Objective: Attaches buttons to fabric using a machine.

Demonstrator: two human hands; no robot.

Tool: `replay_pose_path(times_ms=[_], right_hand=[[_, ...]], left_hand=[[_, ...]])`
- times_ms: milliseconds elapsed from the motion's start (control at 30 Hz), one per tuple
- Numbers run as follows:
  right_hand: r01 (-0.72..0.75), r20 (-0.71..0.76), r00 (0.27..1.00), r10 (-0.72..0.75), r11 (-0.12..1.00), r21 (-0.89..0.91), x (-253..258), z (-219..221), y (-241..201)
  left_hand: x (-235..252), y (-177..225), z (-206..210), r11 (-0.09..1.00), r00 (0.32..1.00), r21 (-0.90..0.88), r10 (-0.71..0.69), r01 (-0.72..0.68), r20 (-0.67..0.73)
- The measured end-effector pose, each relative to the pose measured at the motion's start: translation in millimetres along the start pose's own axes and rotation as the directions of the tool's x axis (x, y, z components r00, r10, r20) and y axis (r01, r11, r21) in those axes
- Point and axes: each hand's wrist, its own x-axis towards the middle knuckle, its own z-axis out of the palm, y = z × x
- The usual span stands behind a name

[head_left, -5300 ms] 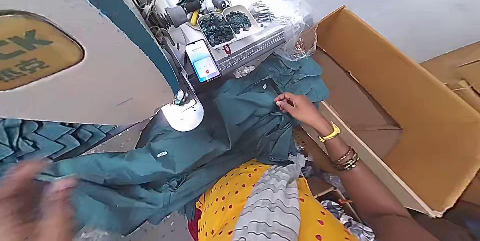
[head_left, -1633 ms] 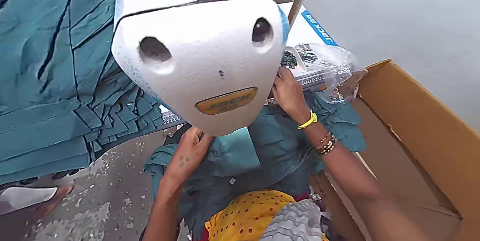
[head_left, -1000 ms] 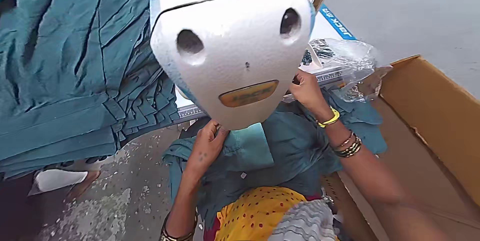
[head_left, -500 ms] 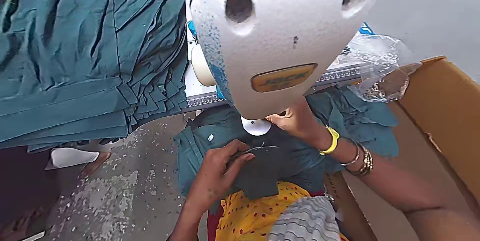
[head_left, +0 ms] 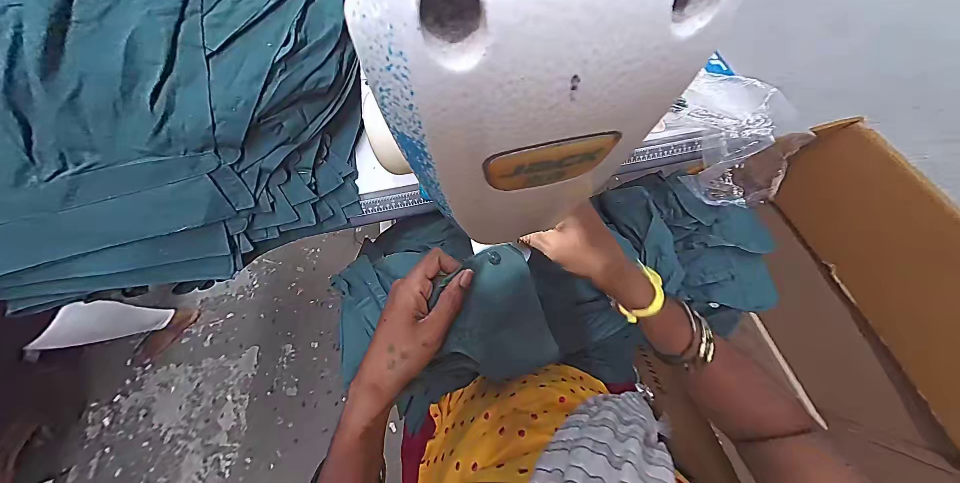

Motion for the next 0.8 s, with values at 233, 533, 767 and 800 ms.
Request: replay_pose_path(times_ms=[233,533,767,800], right_hand=[[0.495,-0.089,0.826,-0.556,0.792,-0.356,-56.9,25.8,18.9],[0.446,-0.098,0.852,-0.515,0.81,-0.38,-62.3,28.2,26.2],[-0.108,-0.276,0.955,-0.108,0.738,-0.666,-9.5,-81.7,75.1],[-0.178,-0.314,0.947,-0.072,0.696,-0.696,-2.9,-95.7,81.6]], left_hand=[[34.9,2.8,-1.8,0.984,0.98,-0.032,-0.175,0.173,-0.09],[60.7,-1.6,-11.3,0.974,0.985,0.158,-0.154,0.164,-0.076],[55.1,-27.2,-59.1,0.968,0.975,-0.126,-0.208,0.216,0.076],[55.1,-32.8,-69.8,0.969,0.966,-0.094,-0.213,0.228,0.146]])
